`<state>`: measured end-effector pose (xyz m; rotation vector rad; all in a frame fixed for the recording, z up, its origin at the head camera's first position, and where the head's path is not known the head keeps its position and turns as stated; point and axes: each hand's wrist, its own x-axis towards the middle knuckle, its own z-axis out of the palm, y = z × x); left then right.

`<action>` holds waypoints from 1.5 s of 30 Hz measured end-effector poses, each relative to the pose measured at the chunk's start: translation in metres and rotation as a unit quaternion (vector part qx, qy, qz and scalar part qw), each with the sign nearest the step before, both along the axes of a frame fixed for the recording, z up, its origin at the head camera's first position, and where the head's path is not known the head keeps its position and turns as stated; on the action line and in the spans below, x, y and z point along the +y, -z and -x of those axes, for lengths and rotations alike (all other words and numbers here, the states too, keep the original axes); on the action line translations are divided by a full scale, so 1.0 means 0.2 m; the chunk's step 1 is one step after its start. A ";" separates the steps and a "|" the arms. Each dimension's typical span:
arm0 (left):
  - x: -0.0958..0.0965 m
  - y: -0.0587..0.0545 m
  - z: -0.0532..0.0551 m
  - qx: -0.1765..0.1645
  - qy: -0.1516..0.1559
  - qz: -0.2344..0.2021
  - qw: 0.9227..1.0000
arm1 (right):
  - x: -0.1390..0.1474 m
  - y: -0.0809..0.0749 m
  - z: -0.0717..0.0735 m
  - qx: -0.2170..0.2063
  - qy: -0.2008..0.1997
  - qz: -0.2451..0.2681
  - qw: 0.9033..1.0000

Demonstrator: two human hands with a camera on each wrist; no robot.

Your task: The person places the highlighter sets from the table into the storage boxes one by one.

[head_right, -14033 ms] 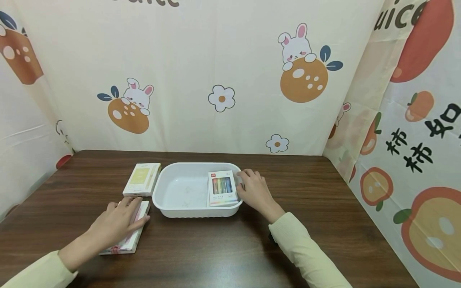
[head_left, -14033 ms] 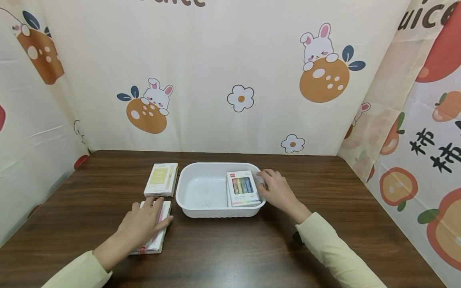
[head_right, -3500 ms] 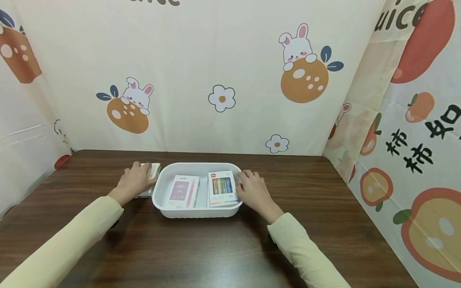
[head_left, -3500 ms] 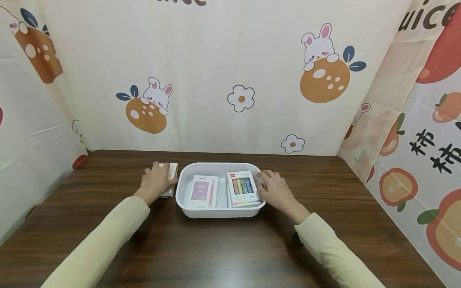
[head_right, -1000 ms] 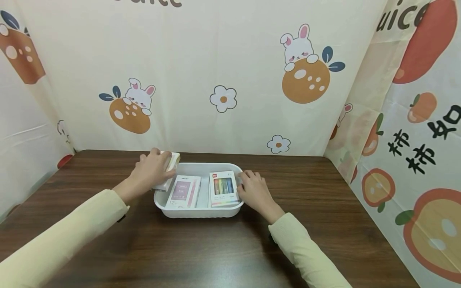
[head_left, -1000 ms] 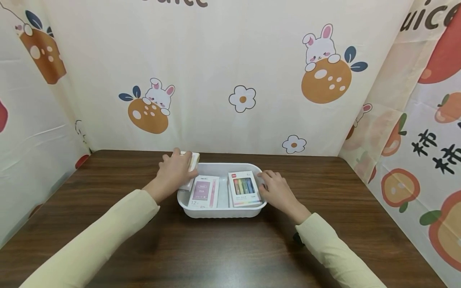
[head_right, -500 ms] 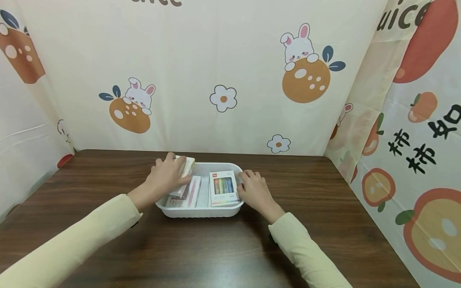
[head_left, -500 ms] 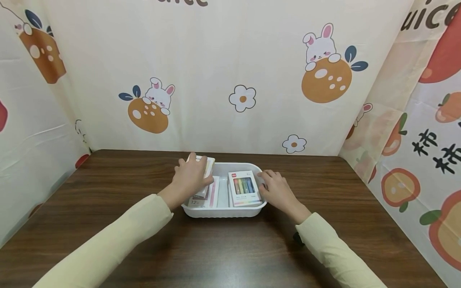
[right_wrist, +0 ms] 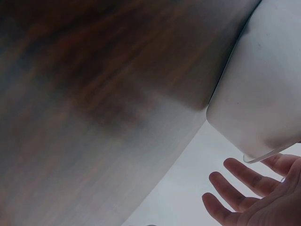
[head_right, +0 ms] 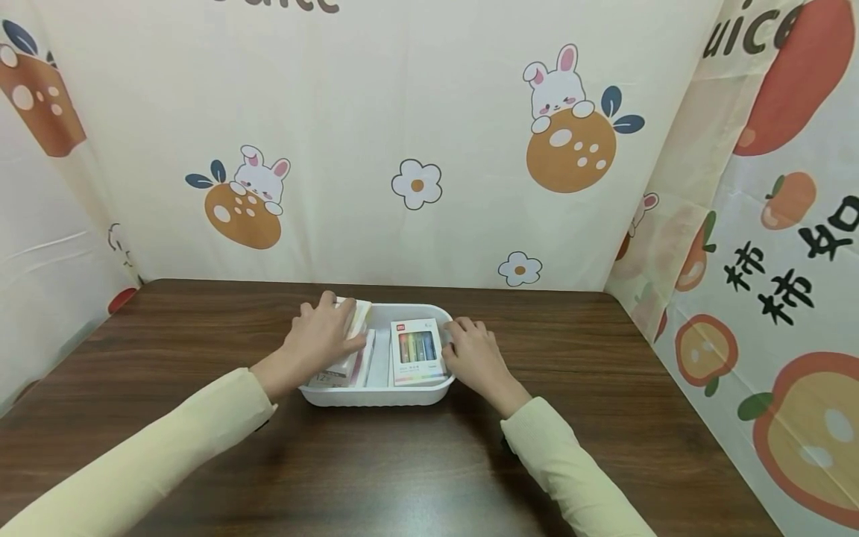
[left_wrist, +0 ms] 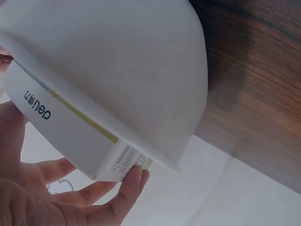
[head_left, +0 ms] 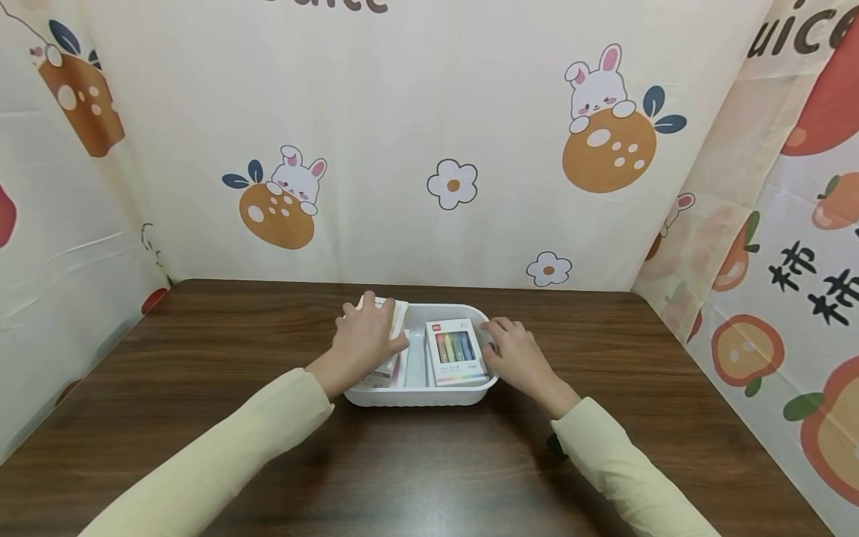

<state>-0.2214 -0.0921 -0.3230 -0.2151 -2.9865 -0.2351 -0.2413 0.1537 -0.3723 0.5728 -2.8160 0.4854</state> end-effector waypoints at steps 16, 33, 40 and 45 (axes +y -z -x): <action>0.03 0.08 -0.04 0.033 0.013 0.012 0.999 | 0.00 0.00 0.00 -0.001 0.005 0.000 1.000; 0.03 0.14 -0.02 0.016 0.005 0.015 1.000 | 0.00 0.00 0.00 -0.008 0.010 0.006 1.000; 0.03 0.14 -0.01 0.007 0.002 0.005 1.000 | 0.00 0.00 0.00 -0.005 0.010 0.004 1.000; 0.02 0.14 -0.01 0.012 0.007 0.006 1.000 | 0.01 0.00 0.00 -0.008 0.010 0.004 1.000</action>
